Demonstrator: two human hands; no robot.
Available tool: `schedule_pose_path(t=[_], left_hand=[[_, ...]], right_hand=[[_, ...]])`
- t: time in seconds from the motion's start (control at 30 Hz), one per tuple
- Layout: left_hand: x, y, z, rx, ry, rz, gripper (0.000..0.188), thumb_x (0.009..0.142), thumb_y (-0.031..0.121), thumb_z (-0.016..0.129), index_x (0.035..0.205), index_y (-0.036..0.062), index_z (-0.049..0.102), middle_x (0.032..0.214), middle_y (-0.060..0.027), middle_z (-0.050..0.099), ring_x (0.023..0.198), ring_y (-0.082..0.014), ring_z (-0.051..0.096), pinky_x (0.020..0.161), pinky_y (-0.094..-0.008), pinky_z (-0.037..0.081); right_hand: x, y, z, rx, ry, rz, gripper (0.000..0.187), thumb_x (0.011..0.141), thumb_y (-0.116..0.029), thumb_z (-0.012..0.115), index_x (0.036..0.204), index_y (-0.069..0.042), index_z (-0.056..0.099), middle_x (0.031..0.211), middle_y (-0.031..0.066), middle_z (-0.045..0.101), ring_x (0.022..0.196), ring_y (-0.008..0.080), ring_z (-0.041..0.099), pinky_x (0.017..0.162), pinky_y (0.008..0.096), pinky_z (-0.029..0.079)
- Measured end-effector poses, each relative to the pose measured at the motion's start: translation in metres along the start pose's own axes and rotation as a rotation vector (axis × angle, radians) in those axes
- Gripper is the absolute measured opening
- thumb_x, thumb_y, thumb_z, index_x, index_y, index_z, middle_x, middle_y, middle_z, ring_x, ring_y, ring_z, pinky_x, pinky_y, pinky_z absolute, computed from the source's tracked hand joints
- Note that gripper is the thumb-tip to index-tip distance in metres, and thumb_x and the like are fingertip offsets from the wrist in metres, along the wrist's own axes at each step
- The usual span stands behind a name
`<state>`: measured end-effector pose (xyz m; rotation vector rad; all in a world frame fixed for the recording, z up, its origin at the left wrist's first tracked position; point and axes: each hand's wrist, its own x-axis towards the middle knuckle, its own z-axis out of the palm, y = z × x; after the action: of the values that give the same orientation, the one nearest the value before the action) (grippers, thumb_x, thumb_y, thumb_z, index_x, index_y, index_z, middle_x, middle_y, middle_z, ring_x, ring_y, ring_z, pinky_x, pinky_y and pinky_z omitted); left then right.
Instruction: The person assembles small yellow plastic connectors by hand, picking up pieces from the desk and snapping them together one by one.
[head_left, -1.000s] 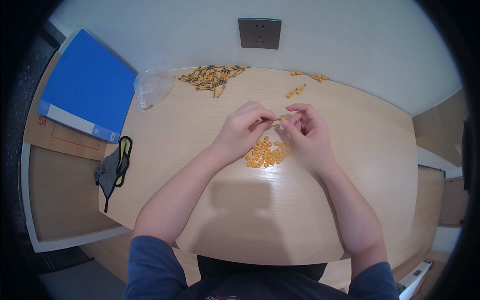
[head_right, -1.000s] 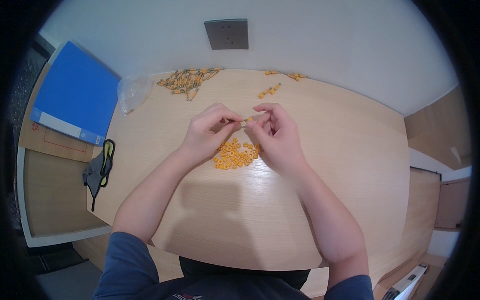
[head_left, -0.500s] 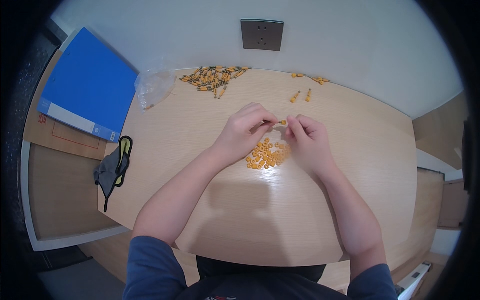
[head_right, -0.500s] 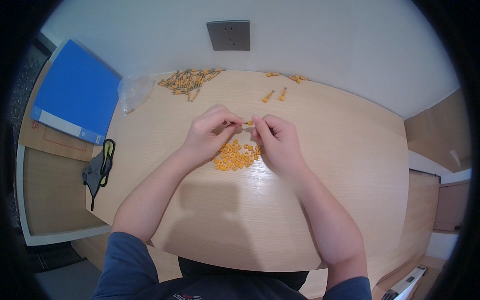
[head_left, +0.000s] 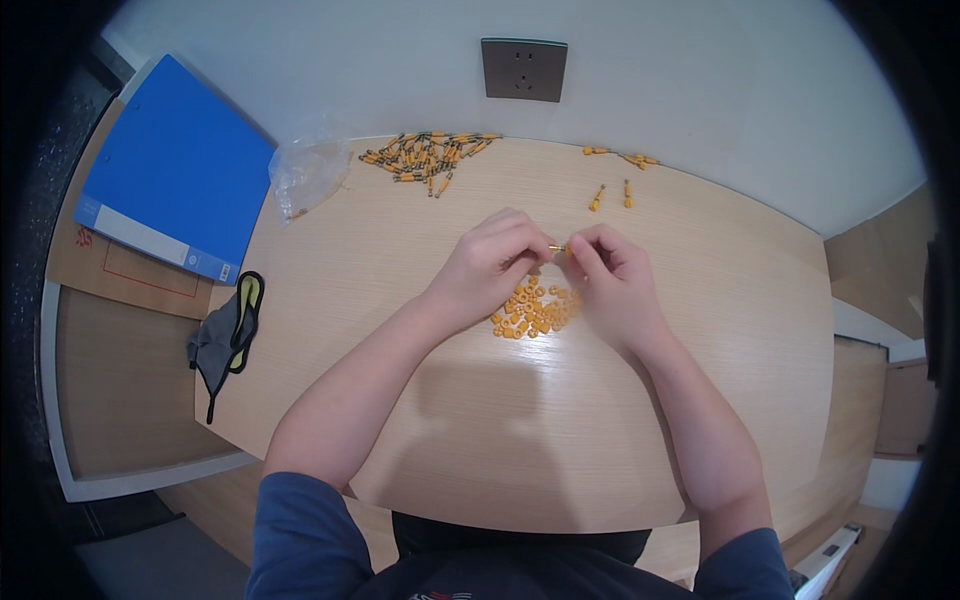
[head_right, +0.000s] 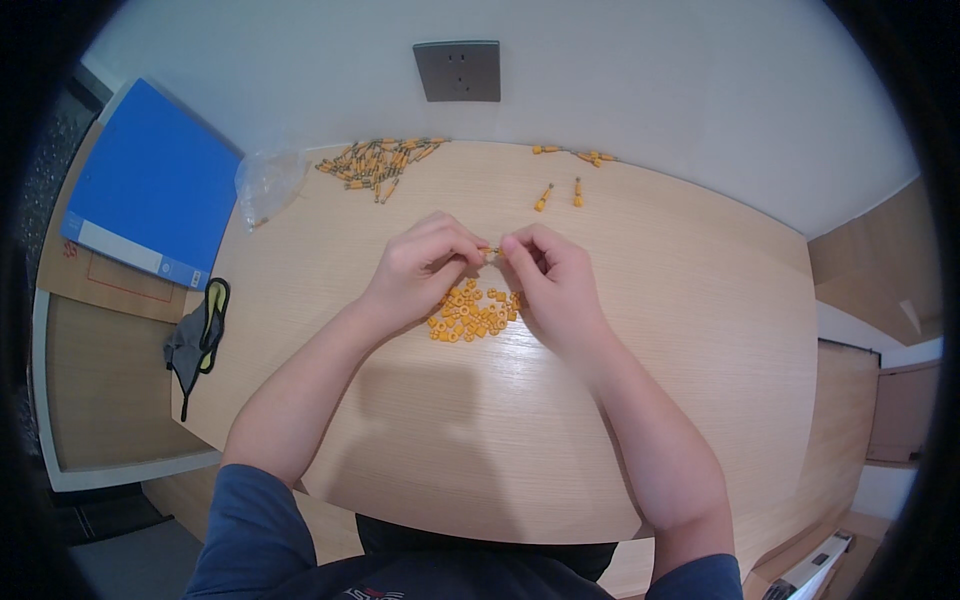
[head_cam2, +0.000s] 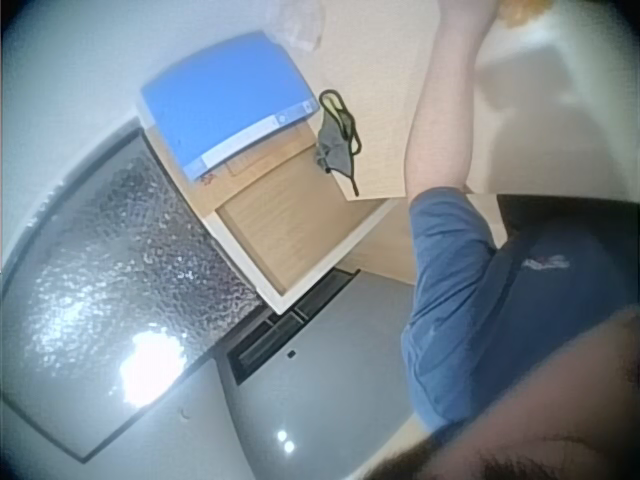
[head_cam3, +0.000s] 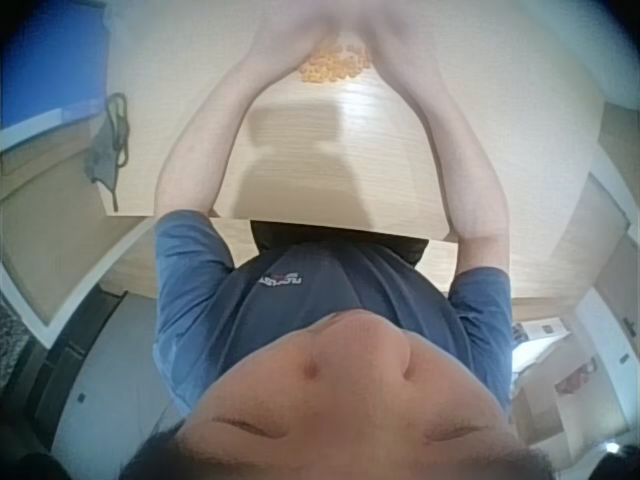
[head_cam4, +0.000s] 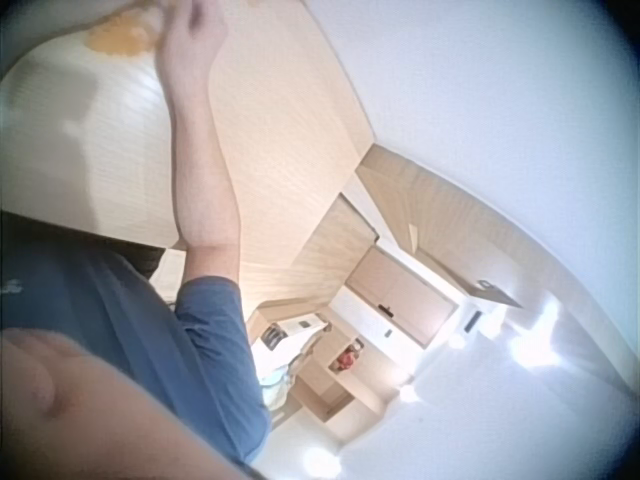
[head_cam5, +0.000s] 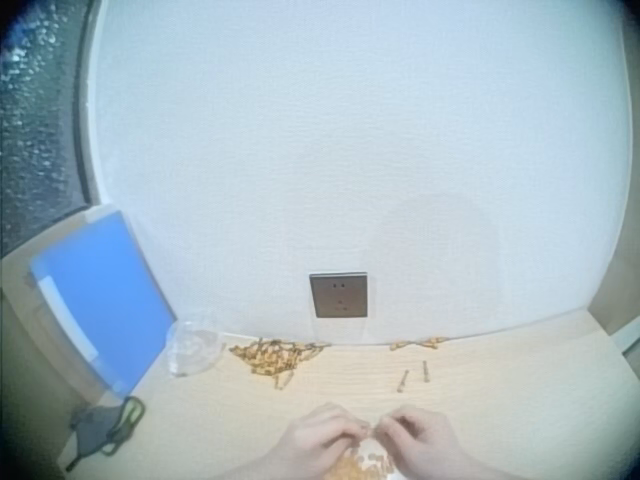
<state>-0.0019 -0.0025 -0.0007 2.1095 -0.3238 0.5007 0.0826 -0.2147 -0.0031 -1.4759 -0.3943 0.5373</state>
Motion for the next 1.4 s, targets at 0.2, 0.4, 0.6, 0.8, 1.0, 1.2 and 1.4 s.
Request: schedule_pose_path(t=[0.2, 0.4, 0.6, 0.8, 1.0, 1.2, 1.4], left_hand=[[-0.001, -0.002, 0.004, -0.113, 0.05, -0.054, 0.021, 0.093, -0.019, 0.073, 0.102, -0.0004, 0.076, 0.108, -0.0115, 0.077, 0.102, -0.0222, 0.075, 0.081, -0.0339, 0.064], [-0.001, -0.002, 0.0, -0.095, 0.015, -0.056, 0.019, 0.095, -0.018, 0.073, 0.102, -0.0008, 0.076, 0.109, -0.011, 0.077, 0.1, -0.0228, 0.074, 0.081, -0.0343, 0.063], [0.002, 0.007, 0.004, -0.154, 0.027, -0.17, 0.015, 0.103, -0.009, 0.074, 0.113, 0.001, 0.077, 0.11, -0.008, 0.075, 0.1, -0.019, 0.072, 0.084, -0.0327, 0.06], [0.0, -0.003, 0.001, -0.055, 0.207, -0.273, 0.009, 0.109, 0.003, 0.074, 0.117, 0.0029, 0.077, 0.112, -0.0055, 0.073, 0.097, -0.0147, 0.066, 0.088, -0.0305, 0.055], [0.003, -0.008, 0.002, -0.094, 0.252, -0.298, 0.01, 0.109, 0.001, 0.071, 0.117, 0.0029, 0.077, 0.111, -0.0032, 0.074, 0.095, -0.0126, 0.062, 0.087, -0.0289, 0.053], [0.004, -0.005, 0.001, -0.082, 0.244, -0.302, 0.009, 0.109, 0.001, 0.072, 0.116, 0.0029, 0.077, 0.112, -0.0028, 0.073, 0.096, -0.0123, 0.062, 0.087, -0.0287, 0.052], [0.003, -0.005, 0.0, -0.093, 0.244, -0.305, 0.009, 0.108, 0.001, 0.072, 0.115, 0.0029, 0.077, 0.111, -0.0029, 0.073, 0.095, -0.0122, 0.062, 0.086, -0.0287, 0.052]], right_hand=[[-0.001, -0.002, 0.004, -0.194, -0.017, -0.1, 0.018, 0.114, -0.014, 0.075, 0.112, 0.003, 0.076, 0.087, 0.0002, 0.069, 0.081, 0.0065, 0.059, 0.072, 0.0261, 0.049], [-0.002, -0.003, 0.001, -0.204, -0.036, -0.043, 0.022, 0.114, -0.015, 0.076, 0.106, 0.006, 0.078, 0.086, 0.0025, 0.072, 0.079, 0.0072, 0.059, 0.072, 0.027, 0.05], [0.0, 0.002, 0.003, -0.057, 0.033, -0.058, 0.013, 0.113, -0.008, 0.075, 0.112, 0.005, 0.075, 0.082, 0.0007, 0.068, 0.08, 0.0064, 0.058, 0.07, 0.0251, 0.047], [0.002, -0.006, -0.003, 0.001, -0.051, 0.02, 0.009, 0.112, -0.002, 0.072, 0.114, 0.006, 0.07, 0.086, 0.0019, 0.068, 0.068, 0.0063, 0.059, 0.057, 0.0241, 0.046], [0.008, -0.011, -0.004, 0.124, 0.164, 0.093, 0.014, 0.114, -0.004, 0.069, 0.122, 0.007, 0.065, 0.092, 0.0105, 0.069, 0.061, 0.0139, 0.067, 0.048, 0.0281, 0.053], [0.007, -0.011, -0.002, 0.115, 0.221, 0.072, 0.013, 0.116, -0.007, 0.066, 0.12, 0.006, 0.064, 0.091, 0.0116, 0.069, 0.06, 0.0141, 0.067, 0.048, 0.0271, 0.054], [0.005, -0.006, -0.005, 0.127, 0.216, 0.066, 0.014, 0.118, -0.01, 0.063, 0.117, 0.004, 0.065, 0.093, 0.0111, 0.069, 0.061, 0.0129, 0.066, 0.048, 0.0258, 0.052]])
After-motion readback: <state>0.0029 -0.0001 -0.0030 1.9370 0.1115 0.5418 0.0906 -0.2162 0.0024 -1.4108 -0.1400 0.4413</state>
